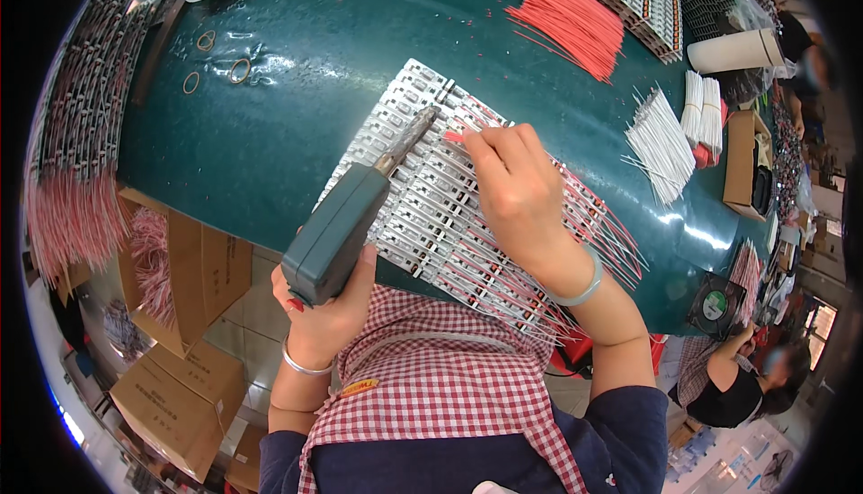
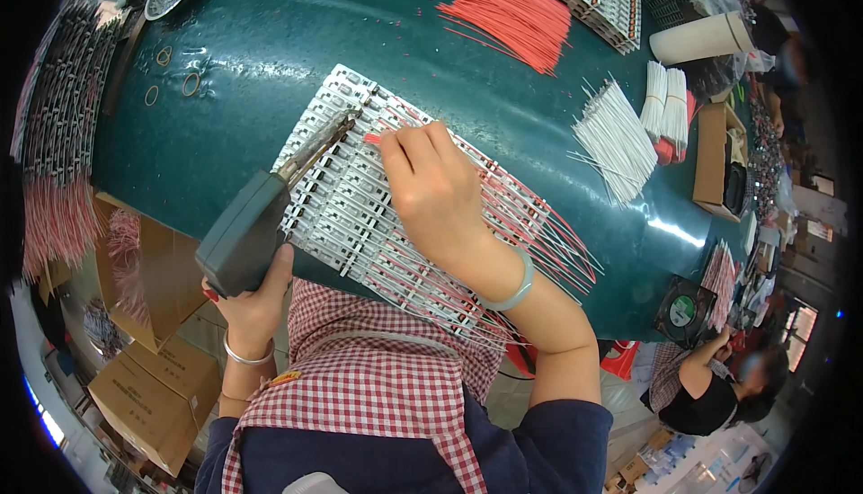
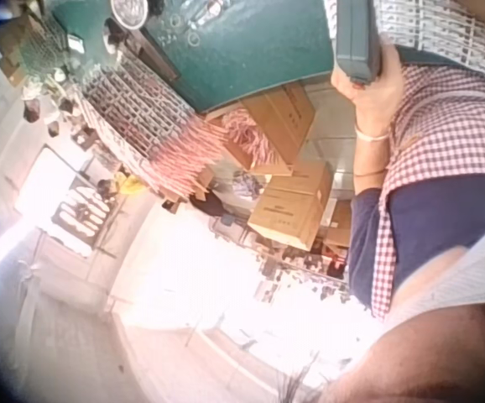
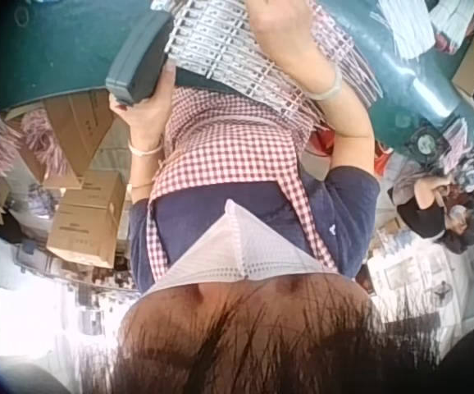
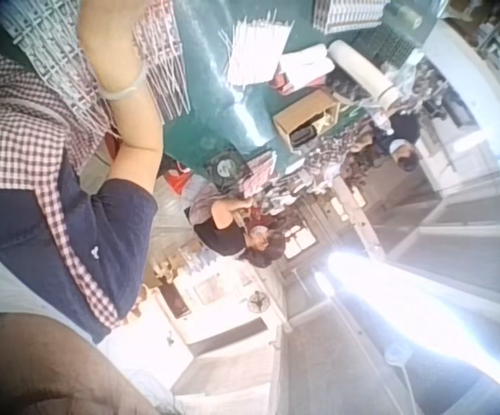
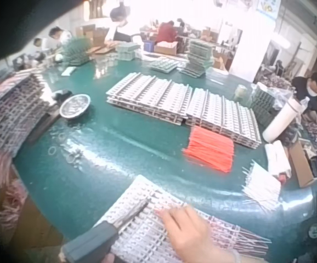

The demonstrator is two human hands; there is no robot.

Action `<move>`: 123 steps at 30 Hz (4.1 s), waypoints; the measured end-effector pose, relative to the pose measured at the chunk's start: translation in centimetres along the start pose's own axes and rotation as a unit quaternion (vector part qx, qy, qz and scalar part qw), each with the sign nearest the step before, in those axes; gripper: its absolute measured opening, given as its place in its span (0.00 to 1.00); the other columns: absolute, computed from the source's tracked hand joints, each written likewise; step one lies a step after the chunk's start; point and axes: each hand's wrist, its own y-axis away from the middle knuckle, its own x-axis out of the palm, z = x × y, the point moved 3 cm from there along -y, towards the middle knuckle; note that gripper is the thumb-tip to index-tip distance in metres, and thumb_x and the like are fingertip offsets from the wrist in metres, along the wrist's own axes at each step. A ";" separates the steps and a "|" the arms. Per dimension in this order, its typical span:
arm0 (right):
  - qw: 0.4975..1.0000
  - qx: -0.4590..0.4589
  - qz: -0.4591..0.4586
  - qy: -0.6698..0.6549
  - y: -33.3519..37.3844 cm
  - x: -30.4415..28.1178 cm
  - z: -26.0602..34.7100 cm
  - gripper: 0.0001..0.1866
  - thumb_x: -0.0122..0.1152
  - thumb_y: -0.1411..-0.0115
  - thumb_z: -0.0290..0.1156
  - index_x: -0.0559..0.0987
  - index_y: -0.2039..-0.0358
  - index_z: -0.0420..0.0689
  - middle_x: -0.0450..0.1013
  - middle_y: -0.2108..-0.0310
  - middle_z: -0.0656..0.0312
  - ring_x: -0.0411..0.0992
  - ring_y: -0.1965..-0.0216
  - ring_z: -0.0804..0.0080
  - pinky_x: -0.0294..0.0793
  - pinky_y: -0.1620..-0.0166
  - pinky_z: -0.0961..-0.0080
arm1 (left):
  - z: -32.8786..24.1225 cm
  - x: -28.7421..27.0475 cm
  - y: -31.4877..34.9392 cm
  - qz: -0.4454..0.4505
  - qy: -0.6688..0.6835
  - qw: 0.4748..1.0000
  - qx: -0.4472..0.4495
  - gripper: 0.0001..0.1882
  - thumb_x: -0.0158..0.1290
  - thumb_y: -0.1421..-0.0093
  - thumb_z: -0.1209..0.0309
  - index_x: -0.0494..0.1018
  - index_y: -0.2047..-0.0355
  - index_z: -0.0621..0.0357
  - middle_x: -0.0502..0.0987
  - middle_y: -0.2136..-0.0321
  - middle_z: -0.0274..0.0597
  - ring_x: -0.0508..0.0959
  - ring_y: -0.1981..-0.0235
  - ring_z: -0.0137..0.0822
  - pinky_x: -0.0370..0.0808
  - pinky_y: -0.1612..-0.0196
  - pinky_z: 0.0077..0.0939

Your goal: The person uses a soldering iron to attach red and white wires to a grid-like board. They repeatedly pick up wires, position them on the board, and apply the soldering iron to secure them. The person works continuously on the same board throughout the clip.

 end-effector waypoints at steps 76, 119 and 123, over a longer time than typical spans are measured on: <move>1.000 0.008 0.023 0.013 0.1 0.8 0.5 0.08 0.63 0.50 0.22 0.80 0.67 0.36 0.68 0.73 0.61 0.68 0.70 0.68 0.69 0.73 0.74 | -0.3 0.0 0.0 0.016 -0.002 0.999 0.029 0.09 0.60 0.51 0.83 0.76 0.68 0.68 0.77 0.72 0.40 0.75 0.75 0.26 0.71 0.72 0.19; 0.998 0.048 0.006 -0.031 0.3 0.8 0.0 0.10 0.63 0.54 0.21 0.80 0.68 0.40 0.70 0.73 0.62 0.70 0.70 0.67 0.71 0.72 0.72 | 0.1 0.3 0.1 0.010 0.036 0.998 0.043 0.09 0.60 0.51 0.84 0.76 0.68 0.69 0.77 0.74 0.41 0.75 0.77 0.26 0.70 0.74 0.19; 0.999 0.038 0.008 -0.021 0.2 0.8 0.1 0.10 0.63 0.54 0.21 0.80 0.67 0.40 0.70 0.73 0.62 0.70 0.70 0.67 0.71 0.73 0.73 | 0.2 0.3 0.1 0.015 0.029 0.998 0.045 0.09 0.60 0.51 0.84 0.76 0.67 0.68 0.77 0.73 0.41 0.75 0.77 0.26 0.70 0.74 0.19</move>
